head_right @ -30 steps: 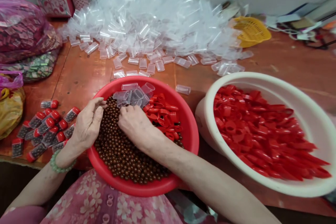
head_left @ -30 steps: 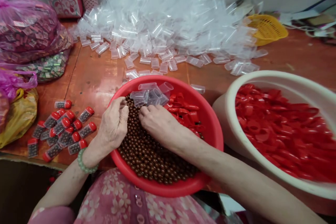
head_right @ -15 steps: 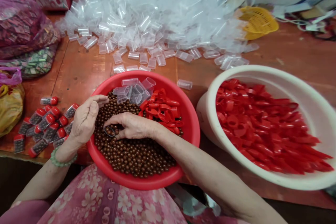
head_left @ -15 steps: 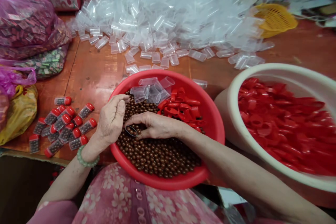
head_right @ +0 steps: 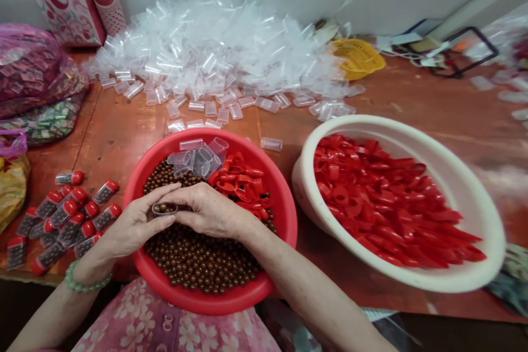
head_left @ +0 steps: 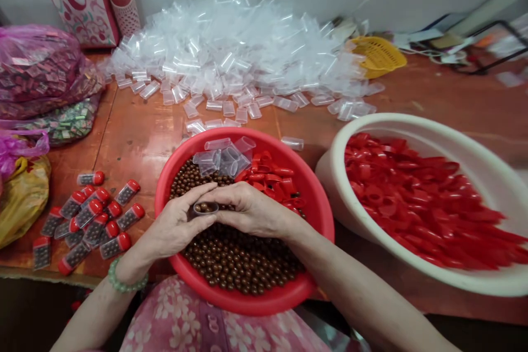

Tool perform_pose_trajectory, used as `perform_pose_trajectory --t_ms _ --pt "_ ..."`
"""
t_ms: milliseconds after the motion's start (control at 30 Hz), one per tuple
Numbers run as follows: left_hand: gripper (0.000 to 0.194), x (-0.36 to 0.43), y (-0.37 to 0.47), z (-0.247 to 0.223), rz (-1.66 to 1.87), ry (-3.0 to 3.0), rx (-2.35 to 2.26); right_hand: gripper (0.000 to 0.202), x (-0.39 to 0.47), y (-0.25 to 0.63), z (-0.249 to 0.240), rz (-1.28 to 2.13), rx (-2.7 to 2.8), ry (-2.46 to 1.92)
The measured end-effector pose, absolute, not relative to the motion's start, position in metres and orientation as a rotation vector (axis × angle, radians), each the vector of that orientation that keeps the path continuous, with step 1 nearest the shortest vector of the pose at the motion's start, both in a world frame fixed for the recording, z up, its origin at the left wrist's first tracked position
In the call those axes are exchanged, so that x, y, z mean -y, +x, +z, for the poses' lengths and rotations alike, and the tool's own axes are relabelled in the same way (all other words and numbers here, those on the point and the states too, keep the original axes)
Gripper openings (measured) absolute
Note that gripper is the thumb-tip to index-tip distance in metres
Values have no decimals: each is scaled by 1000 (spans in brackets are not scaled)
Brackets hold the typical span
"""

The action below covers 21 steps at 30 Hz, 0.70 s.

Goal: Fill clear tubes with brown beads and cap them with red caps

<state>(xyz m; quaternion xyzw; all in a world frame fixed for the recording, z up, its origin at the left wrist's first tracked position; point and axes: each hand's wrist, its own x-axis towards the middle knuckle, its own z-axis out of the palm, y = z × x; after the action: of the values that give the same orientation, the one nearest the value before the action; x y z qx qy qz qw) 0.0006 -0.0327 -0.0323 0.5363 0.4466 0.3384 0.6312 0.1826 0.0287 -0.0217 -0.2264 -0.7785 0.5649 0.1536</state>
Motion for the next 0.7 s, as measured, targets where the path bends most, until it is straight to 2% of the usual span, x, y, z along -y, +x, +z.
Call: perform_pose_trajectory --t_ms 167,300,433,500,700 --pt "43 30 1 -33 863 1091 -1049 12 -30 195 -16 1533 2230 -823" --pt "33 29 1 -34 936 937 -1012 13 -25 198 -18 1336 2700 -1037" --pt "27 27 2 -33 951 975 -1026 12 -12 188 -24 1242 3077 -985" --pt "25 26 2 -31 923 997 -1051 16 -8 184 -26 1222 3106 -952" --pt "24 25 2 -27 874 1056 -1069 11 -8 183 -30 1282 3115 -979"
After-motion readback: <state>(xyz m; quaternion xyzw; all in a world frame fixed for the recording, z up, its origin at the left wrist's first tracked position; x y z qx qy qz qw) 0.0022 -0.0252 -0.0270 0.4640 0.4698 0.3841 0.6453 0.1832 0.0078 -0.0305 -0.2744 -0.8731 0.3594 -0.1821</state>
